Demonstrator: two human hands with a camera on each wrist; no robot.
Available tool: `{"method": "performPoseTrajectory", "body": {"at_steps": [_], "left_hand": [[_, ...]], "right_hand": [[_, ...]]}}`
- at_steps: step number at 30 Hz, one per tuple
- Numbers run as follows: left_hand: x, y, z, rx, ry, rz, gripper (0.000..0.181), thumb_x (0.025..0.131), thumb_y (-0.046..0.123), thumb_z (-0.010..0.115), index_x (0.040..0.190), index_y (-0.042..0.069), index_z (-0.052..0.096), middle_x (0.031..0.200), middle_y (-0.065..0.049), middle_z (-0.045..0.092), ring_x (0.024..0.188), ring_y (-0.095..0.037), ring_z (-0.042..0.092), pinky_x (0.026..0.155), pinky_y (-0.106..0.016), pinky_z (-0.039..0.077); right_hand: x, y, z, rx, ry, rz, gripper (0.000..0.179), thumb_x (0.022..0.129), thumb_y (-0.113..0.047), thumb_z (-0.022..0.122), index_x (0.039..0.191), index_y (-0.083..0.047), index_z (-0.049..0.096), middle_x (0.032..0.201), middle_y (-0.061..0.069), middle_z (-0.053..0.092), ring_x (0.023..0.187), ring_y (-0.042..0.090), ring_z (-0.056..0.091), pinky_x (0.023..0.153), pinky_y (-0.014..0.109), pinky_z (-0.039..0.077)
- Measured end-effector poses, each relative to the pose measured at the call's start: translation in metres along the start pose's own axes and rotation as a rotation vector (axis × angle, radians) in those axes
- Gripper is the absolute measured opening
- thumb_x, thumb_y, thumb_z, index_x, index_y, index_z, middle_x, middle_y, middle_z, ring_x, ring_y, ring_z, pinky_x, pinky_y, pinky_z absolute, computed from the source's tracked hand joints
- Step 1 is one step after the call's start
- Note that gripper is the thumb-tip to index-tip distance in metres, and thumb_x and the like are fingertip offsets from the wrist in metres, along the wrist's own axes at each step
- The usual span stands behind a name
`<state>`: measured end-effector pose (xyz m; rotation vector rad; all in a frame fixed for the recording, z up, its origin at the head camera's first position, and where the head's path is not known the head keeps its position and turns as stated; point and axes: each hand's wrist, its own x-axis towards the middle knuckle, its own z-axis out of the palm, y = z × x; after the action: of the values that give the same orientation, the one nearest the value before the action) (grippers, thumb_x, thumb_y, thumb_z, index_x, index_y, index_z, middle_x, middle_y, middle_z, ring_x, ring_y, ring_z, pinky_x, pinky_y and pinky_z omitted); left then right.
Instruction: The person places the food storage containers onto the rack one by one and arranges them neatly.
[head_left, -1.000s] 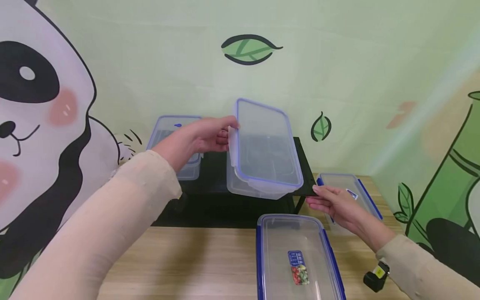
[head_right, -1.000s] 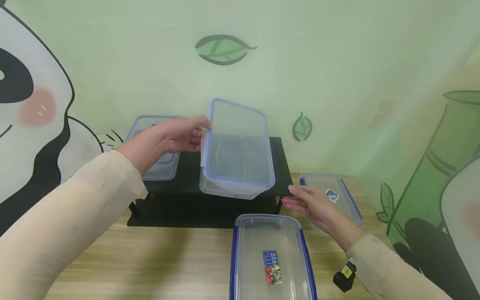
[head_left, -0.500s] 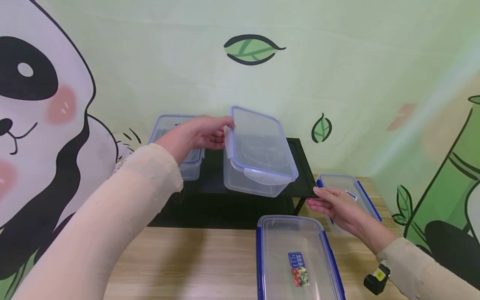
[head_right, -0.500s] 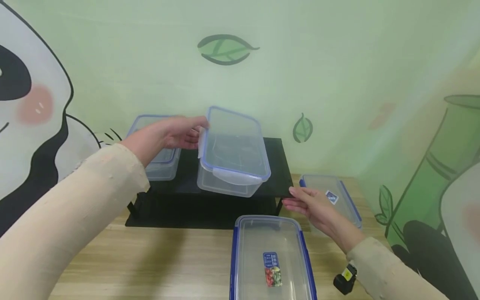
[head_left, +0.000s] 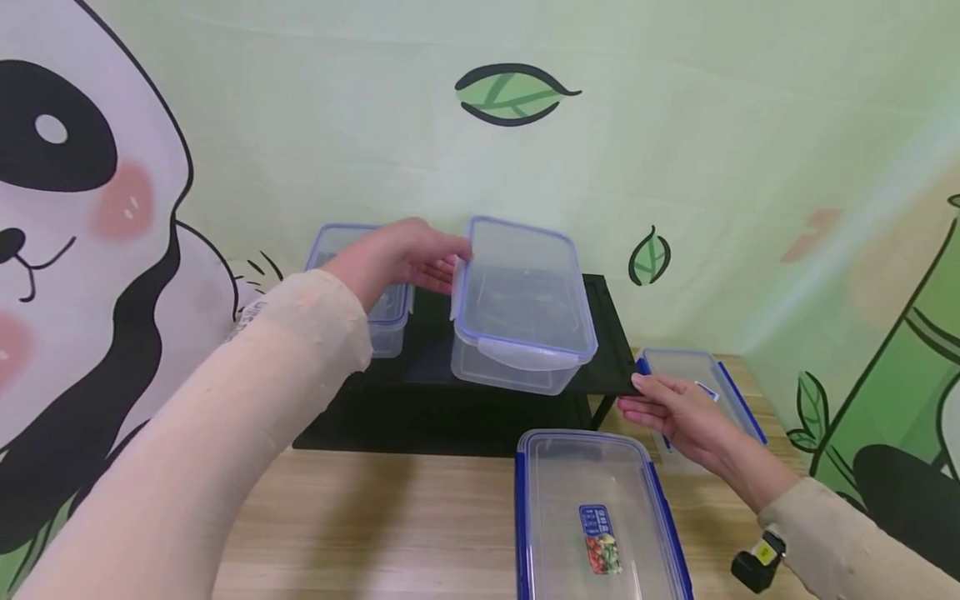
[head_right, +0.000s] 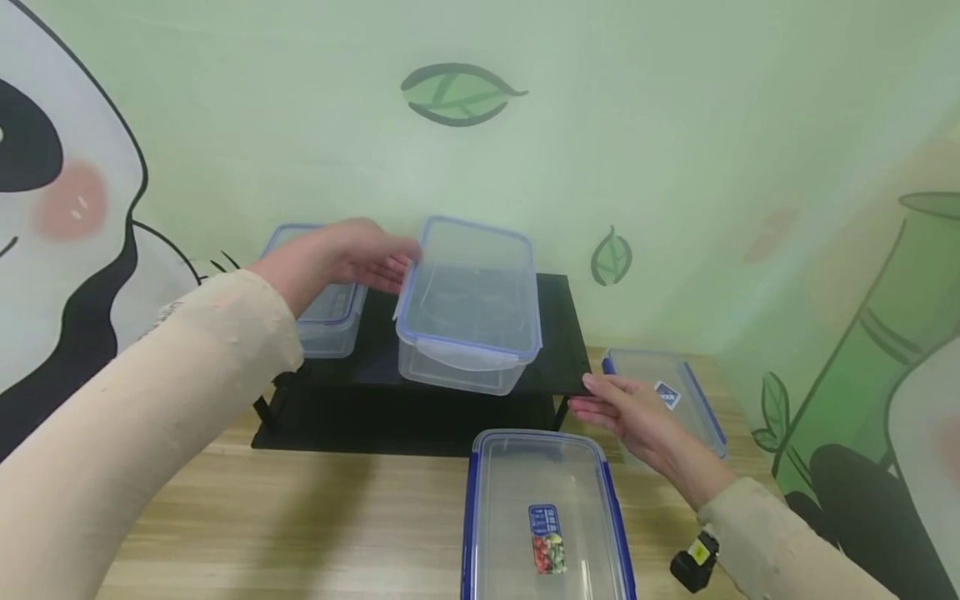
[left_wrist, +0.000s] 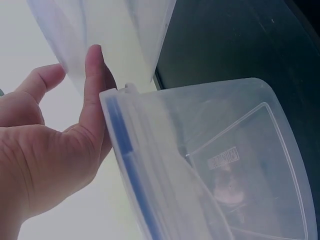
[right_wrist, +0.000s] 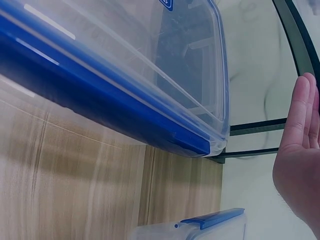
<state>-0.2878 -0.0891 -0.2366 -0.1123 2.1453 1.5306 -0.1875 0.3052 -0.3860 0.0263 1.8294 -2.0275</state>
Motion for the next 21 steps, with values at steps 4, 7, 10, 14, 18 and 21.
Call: {"method": "performPoseTrajectory", "body": {"at_steps": [4, 7, 10, 14, 18, 21], "left_hand": [[-0.002, 0.000, 0.002, 0.024, 0.012, -0.002, 0.040, 0.105, 0.016, 0.062, 0.136, -0.008, 0.055, 0.132, -0.025, 0.067, 0.116, -0.036, 0.071, 0.107, -0.045, 0.058], [-0.004, 0.000, 0.005, 0.018, 0.036, 0.008, 0.040, 0.104, 0.012, 0.061, 0.137, -0.011, 0.055, 0.134, -0.027, 0.066, 0.118, -0.036, 0.071, 0.104, -0.044, 0.060], [-0.005, -0.001, 0.009, 0.010, 0.078, 0.020, 0.040, 0.103, 0.010, 0.061, 0.136, -0.012, 0.056, 0.133, -0.027, 0.068, 0.112, -0.034, 0.072, 0.100, -0.043, 0.062], [-0.005, -0.001, 0.013, 0.001, 0.123, 0.033, 0.041, 0.102, 0.009, 0.060, 0.137, -0.012, 0.054, 0.130, -0.027, 0.069, 0.102, -0.031, 0.073, 0.097, -0.043, 0.063], [-0.005, -0.001, 0.014, -0.012, 0.154, 0.036, 0.042, 0.102, 0.007, 0.060, 0.139, -0.011, 0.052, 0.129, -0.027, 0.069, 0.102, -0.032, 0.073, 0.097, -0.043, 0.063], [-0.005, -0.002, 0.015, -0.022, 0.171, 0.039, 0.043, 0.102, 0.007, 0.060, 0.140, -0.011, 0.051, 0.128, -0.028, 0.069, 0.105, -0.033, 0.074, 0.092, -0.041, 0.065]], "right_hand": [[-0.001, 0.000, 0.000, 0.009, -0.006, 0.001, 0.025, 0.112, -0.018, 0.058, 0.101, -0.017, 0.080, 0.099, 0.003, 0.082, 0.095, 0.014, 0.080, 0.091, 0.027, 0.063], [-0.001, 0.000, -0.001, 0.011, -0.007, 0.001, 0.026, 0.113, -0.018, 0.058, 0.100, -0.016, 0.080, 0.099, 0.003, 0.082, 0.094, 0.014, 0.080, 0.090, 0.028, 0.063], [0.000, 0.000, -0.001, 0.012, -0.010, -0.001, 0.025, 0.112, -0.018, 0.058, 0.100, -0.017, 0.080, 0.099, 0.003, 0.082, 0.094, 0.014, 0.080, 0.091, 0.028, 0.063], [0.001, -0.001, -0.001, 0.013, -0.002, 0.004, 0.025, 0.112, -0.019, 0.059, 0.100, -0.017, 0.080, 0.099, 0.003, 0.082, 0.094, 0.014, 0.080, 0.091, 0.028, 0.063], [0.001, -0.001, 0.000, 0.017, 0.004, 0.011, 0.025, 0.112, -0.019, 0.059, 0.099, -0.017, 0.080, 0.098, 0.004, 0.082, 0.094, 0.015, 0.080, 0.090, 0.028, 0.063], [0.001, -0.002, 0.000, 0.017, -0.006, 0.007, 0.026, 0.112, -0.018, 0.058, 0.099, -0.016, 0.080, 0.098, 0.004, 0.082, 0.094, 0.014, 0.080, 0.090, 0.027, 0.064]]}}
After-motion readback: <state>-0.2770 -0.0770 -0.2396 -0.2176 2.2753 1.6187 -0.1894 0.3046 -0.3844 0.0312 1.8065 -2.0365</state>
